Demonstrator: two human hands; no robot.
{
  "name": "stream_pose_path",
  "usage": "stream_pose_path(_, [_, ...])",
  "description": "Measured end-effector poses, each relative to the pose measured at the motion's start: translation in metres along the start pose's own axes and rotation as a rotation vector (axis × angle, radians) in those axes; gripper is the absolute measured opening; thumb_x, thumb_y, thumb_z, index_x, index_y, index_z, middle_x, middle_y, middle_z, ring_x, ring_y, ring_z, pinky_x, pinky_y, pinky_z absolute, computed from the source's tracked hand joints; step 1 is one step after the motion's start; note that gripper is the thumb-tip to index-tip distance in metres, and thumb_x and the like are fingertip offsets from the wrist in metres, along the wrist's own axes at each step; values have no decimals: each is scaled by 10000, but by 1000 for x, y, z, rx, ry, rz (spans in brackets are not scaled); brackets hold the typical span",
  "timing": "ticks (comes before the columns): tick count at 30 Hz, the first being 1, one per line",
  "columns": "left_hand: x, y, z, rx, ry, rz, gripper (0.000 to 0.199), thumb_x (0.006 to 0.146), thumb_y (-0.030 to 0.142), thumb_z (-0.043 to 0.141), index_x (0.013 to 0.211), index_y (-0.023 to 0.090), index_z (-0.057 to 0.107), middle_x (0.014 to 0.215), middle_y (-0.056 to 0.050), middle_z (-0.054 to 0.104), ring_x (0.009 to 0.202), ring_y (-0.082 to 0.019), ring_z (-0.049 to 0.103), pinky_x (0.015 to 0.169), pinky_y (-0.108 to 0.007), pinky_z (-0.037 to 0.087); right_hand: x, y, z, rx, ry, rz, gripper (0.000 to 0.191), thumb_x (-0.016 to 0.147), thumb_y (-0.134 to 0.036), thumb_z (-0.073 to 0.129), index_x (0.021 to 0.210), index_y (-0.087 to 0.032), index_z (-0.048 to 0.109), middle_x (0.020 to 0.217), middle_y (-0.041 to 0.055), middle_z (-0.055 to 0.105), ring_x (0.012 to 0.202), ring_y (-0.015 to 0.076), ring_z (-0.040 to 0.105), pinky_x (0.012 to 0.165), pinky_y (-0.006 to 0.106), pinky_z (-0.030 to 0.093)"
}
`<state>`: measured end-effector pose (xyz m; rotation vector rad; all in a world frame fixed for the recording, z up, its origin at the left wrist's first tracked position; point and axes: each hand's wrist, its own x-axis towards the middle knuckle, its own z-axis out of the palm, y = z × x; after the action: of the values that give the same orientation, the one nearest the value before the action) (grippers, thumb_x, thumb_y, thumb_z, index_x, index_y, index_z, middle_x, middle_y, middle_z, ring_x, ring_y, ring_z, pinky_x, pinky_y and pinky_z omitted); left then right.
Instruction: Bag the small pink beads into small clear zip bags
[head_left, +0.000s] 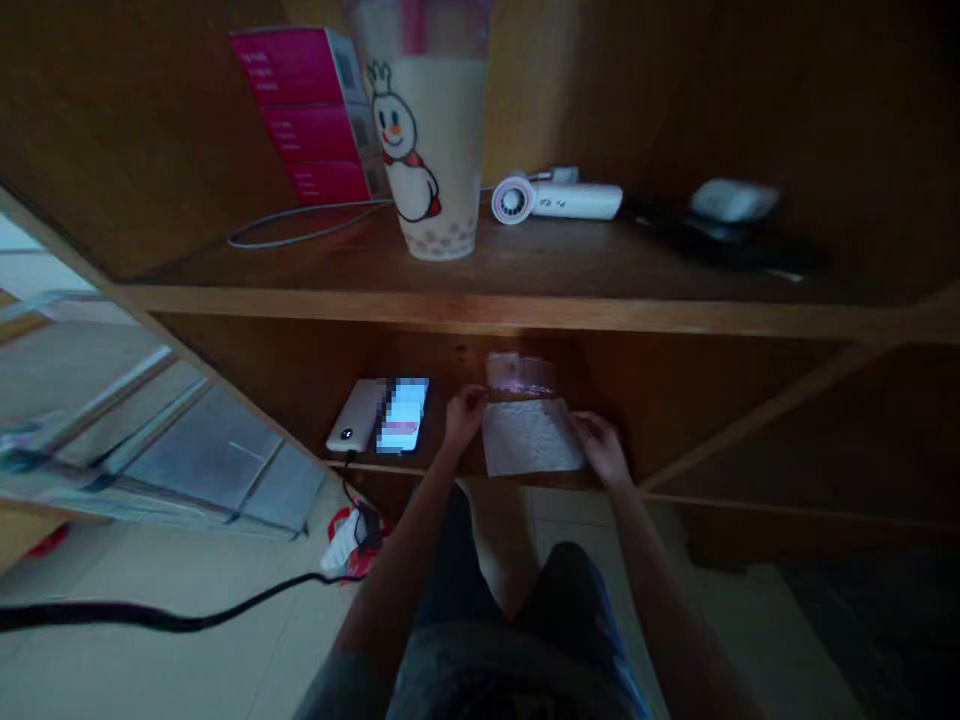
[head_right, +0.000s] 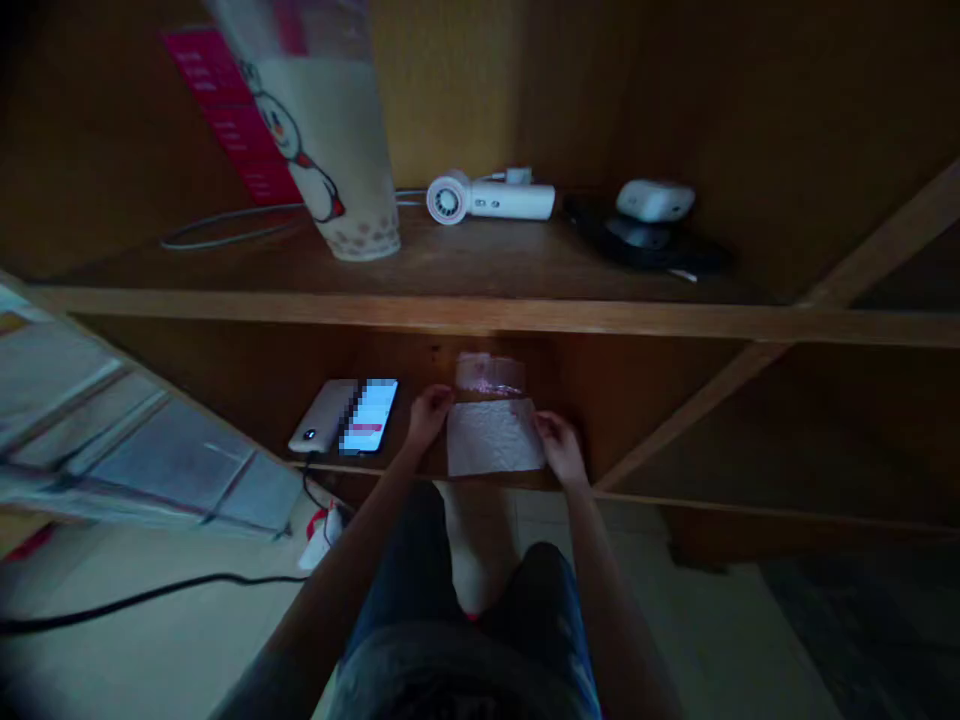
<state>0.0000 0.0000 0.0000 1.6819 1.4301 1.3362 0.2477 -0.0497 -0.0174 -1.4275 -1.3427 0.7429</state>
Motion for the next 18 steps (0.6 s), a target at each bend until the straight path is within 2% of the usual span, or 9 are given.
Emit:
stream_pose_path(10, [0, -9, 3, -26, -8, -1, 111, 742, 163, 572, 847, 158, 607, 790, -29, 653, 720, -126, 605, 682, -230, 460, -1, -2, -1, 15, -7, 25, 364, 756, -510, 510, 832, -175, 631, 792, 61, 655, 762, 203, 587, 743, 342, 444])
stream_pose_path(18, [0, -11, 4, -94, -66, -5, 243, 634, 57, 624, 853, 156, 596, 719, -2, 629, 645, -106, 589, 601, -201, 463, -2, -7, 0, 23, 8, 50, 382, 729, -532, 531, 815, -172, 628, 759, 59, 652, 733, 200, 585, 715, 333, 450])
